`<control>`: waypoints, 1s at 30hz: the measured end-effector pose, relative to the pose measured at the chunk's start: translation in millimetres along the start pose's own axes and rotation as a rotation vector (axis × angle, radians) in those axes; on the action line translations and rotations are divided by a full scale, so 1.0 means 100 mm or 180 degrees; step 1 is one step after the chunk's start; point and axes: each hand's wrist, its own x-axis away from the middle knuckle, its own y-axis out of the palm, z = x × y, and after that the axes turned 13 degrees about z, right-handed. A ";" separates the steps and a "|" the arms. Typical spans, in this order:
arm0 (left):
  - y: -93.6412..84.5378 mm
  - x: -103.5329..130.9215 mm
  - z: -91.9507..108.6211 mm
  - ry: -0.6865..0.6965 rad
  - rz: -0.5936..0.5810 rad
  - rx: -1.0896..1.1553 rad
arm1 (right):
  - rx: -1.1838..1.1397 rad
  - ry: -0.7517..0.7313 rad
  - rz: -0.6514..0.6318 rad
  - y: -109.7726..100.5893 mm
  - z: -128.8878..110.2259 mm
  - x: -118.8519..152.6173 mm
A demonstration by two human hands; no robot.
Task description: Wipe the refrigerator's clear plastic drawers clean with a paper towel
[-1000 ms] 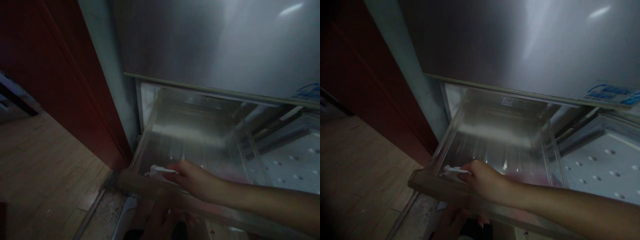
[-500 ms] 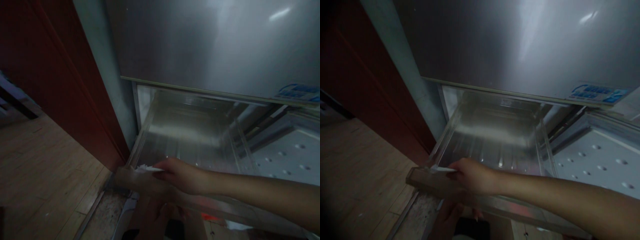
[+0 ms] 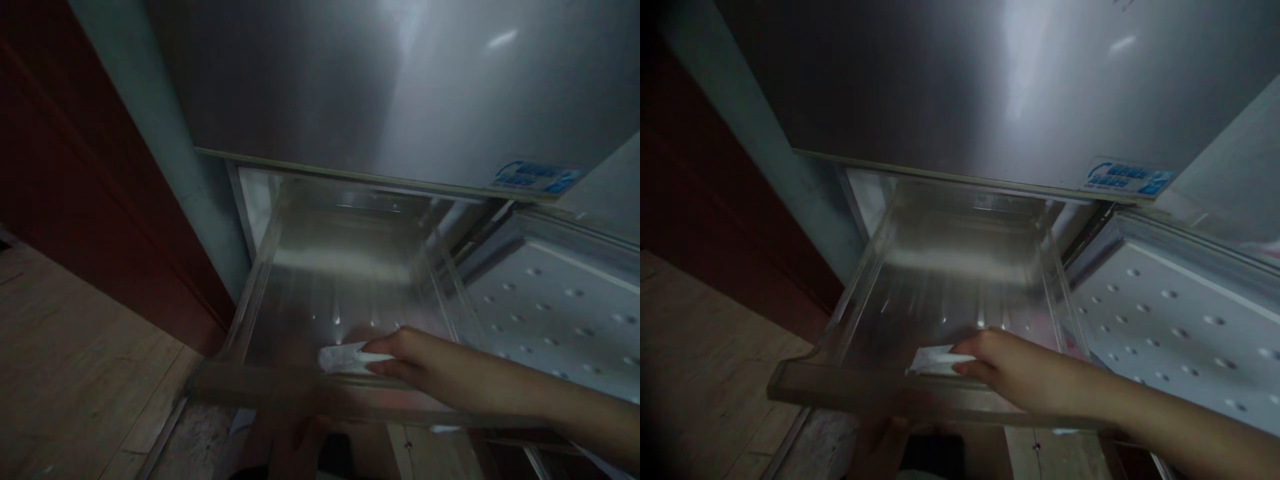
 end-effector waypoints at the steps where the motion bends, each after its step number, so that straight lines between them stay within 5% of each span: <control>1: -0.02 -0.02 0.00 0.0071 0.0031 -0.0038 | 0.0061 0.0096 0.0044 -0.06 0.05 0.06; 7: -0.03 -0.12 0.12 0.0377 0.0153 0.0138 | 0.0405 0.0444 0.0565 -0.38 0.40 0.51; 11: 0.02 -0.12 0.24 0.0416 0.0037 0.0237 | 0.0507 0.0575 0.0819 -0.35 0.47 0.56; 16: 0.00 -0.11 0.27 0.0581 0.0113 0.0013 | 0.0449 0.0355 0.0561 -0.07 0.25 0.19; 23: -0.02 -0.17 0.14 0.0741 -0.0165 -0.0076 | 0.0714 0.0139 0.0012 0.40 -0.39 -0.66; 30: -0.01 -0.11 0.17 0.0463 0.0482 -0.0015 | 0.0688 -0.0338 -0.0246 0.65 -0.70 -1.10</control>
